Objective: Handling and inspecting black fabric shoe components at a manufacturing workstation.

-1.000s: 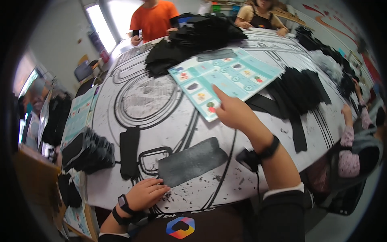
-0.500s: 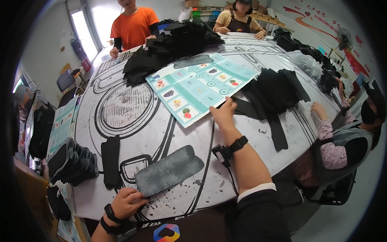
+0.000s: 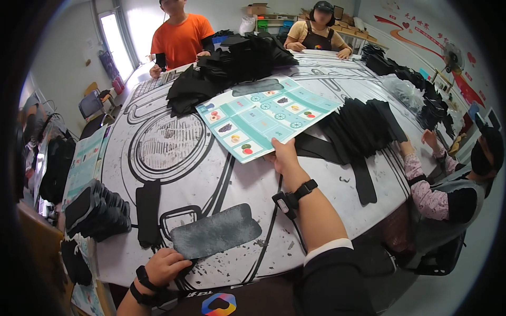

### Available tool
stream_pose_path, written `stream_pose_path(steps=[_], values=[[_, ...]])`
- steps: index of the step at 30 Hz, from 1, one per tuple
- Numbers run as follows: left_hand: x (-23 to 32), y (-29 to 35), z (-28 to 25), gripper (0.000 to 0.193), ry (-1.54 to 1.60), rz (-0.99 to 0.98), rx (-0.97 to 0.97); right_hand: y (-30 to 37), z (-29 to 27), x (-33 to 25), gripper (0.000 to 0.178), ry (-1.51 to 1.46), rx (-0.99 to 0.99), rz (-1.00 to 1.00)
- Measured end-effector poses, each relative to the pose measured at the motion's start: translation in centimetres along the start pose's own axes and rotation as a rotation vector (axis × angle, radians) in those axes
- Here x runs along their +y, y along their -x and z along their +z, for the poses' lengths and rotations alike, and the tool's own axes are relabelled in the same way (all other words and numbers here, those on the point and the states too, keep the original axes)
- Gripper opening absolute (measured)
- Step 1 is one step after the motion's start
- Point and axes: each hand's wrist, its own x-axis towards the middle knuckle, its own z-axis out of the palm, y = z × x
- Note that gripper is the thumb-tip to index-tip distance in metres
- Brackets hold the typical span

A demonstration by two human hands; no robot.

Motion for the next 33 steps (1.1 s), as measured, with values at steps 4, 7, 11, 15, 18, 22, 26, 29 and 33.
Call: stream_pose_path(steps=[4, 7, 11, 15, 18, 22, 26, 29, 33], values=[[0.0, 0.4, 0.1, 0.036, 0.002, -0.003, 0.062, 1.5, 0.1, -1.7, 0.048, -0.199, -0.028, -0.105], [0.4, 0.6, -0.7, 0.044, 0.02, -0.045, 0.009, 3.9, 1.4, -1.8, 0.049, -0.282, -0.012, -0.219], [0.6, 2.8, -1.8, 0.047, 0.038, -0.148, 0.141, 5.7, 3.4, -1.7, 0.048, -0.382, -0.014, -0.212], [0.4, 4.8, -3.3, 0.043, -0.048, -0.309, 0.326, 5.2, 5.0, -3.3, 0.048, -0.38, -0.071, -0.244], [0.5, 5.3, -4.7, 0.042, -0.074, -0.347, 0.375, 4.2, 5.8, -4.2, 0.047, -0.416, -0.056, -0.313], [0.7, 6.1, -5.8, 0.044, -0.136, -0.362, 0.416, 3.8, 5.8, -4.9, 0.049, -0.489, -0.033, -0.291], [0.9, 6.6, -6.3, 0.042, -0.17, -0.385, 0.43, 3.2, 4.8, -4.2, 0.047, -0.488, -0.066, -0.331], [0.8, 6.8, -6.6, 0.045, -0.189, -0.365, 0.39, 3.2, 4.5, -4.0, 0.047, -0.481, -0.055, -0.326], [0.7, 6.9, -6.8, 0.044, -0.192, -0.371, 0.43, 3.2, 4.0, -4.2, 0.047, -0.476, -0.042, -0.318]])
